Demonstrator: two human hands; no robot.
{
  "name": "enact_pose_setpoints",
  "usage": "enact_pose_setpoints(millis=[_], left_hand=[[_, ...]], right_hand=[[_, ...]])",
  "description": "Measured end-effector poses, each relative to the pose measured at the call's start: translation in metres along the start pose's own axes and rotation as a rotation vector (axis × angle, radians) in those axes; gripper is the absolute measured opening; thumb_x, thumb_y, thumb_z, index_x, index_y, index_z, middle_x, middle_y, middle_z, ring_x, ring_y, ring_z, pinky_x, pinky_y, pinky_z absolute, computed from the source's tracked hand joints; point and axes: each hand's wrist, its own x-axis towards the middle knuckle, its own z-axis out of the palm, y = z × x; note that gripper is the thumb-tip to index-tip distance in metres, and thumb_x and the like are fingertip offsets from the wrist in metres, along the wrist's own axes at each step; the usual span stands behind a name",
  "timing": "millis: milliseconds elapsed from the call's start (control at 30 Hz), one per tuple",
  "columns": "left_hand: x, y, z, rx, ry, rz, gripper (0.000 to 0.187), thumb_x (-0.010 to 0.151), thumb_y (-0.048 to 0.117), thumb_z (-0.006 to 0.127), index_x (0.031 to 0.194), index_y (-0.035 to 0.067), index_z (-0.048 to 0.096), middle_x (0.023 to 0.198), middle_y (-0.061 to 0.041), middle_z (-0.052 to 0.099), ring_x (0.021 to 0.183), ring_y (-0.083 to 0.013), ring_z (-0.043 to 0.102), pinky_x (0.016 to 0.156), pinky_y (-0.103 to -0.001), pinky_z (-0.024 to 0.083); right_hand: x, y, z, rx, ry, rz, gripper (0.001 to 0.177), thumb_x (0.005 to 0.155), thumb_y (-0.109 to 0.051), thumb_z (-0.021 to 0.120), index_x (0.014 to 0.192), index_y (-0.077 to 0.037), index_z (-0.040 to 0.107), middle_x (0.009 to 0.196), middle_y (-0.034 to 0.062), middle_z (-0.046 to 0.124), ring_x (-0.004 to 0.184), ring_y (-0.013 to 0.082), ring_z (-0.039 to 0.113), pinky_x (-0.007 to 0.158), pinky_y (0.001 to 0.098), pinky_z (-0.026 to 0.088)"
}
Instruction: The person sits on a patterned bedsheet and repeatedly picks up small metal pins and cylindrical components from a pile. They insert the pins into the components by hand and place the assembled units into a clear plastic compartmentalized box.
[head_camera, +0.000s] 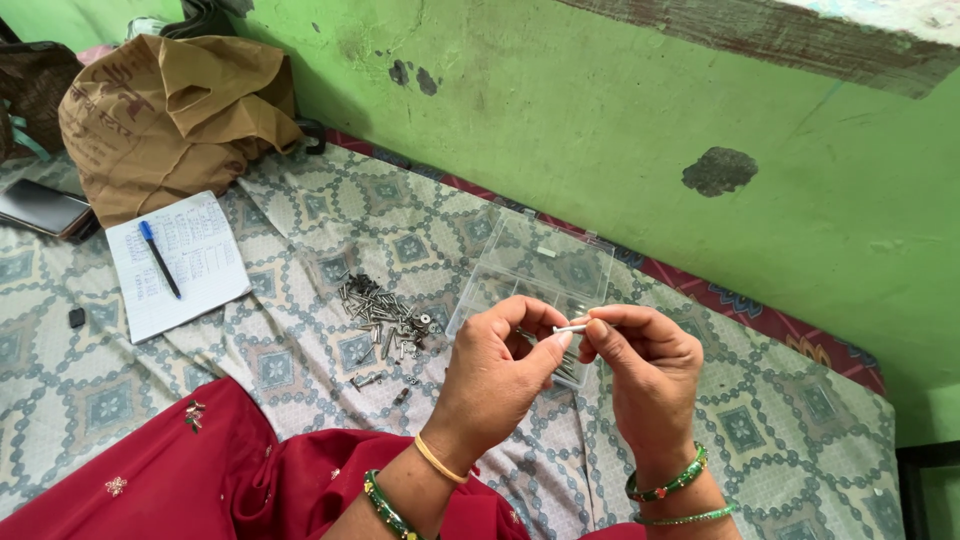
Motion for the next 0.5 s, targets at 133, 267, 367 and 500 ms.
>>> enact_pose_setpoints(millis=[133, 267, 367, 500], left_hand=[[0.001, -0.002, 0.002, -0.076, -0.018, -0.074, 0.014, 0.093, 0.016, 0.070, 0.096, 0.002, 0.071, 0.073, 0.002, 0.067, 0.056, -0.0038, 0.059, 0.049, -0.019, 0.049], [0.002, -0.010, 0.003, -0.117, -0.051, -0.090, 0.022, 0.098, 0.024, 0.068, 0.091, 0.002, 0.069, 0.067, 0.001, 0.063, 0.053, -0.0045, 0.057, 0.046, -0.020, 0.047], [0.000, -0.011, 0.003, -0.105, -0.073, -0.094, 0.032, 0.101, 0.028, 0.066, 0.085, 0.000, 0.067, 0.064, 0.000, 0.061, 0.050, -0.0051, 0.056, 0.044, -0.020, 0.045], [-0.002, -0.002, 0.005, -0.148, -0.039, -0.084, 0.026, 0.098, 0.027, 0.068, 0.087, 0.003, 0.068, 0.067, 0.001, 0.064, 0.053, -0.0048, 0.057, 0.047, -0.020, 0.047]], right_hand=[[0.001, -0.007, 0.000, -0.025, -0.002, -0.011, 0.012, 0.095, 0.005, 0.070, 0.106, 0.008, 0.071, 0.097, 0.0175, 0.077, 0.080, 0.0165, 0.072, 0.074, 0.0282, 0.061], [0.001, -0.011, -0.003, -0.018, 0.005, -0.033, 0.012, 0.095, 0.006, 0.070, 0.107, 0.008, 0.071, 0.099, 0.0181, 0.077, 0.082, 0.0170, 0.073, 0.075, 0.0287, 0.062], [0.002, -0.014, -0.009, 0.029, -0.058, -0.032, 0.013, 0.094, 0.007, 0.070, 0.108, 0.007, 0.070, 0.099, 0.0185, 0.077, 0.083, 0.0183, 0.074, 0.075, 0.0294, 0.062], [0.005, -0.019, -0.022, 0.047, -0.132, 0.096, 0.018, 0.091, 0.007, 0.072, 0.109, 0.008, 0.071, 0.100, 0.0182, 0.077, 0.083, 0.0189, 0.074, 0.075, 0.0301, 0.063]])
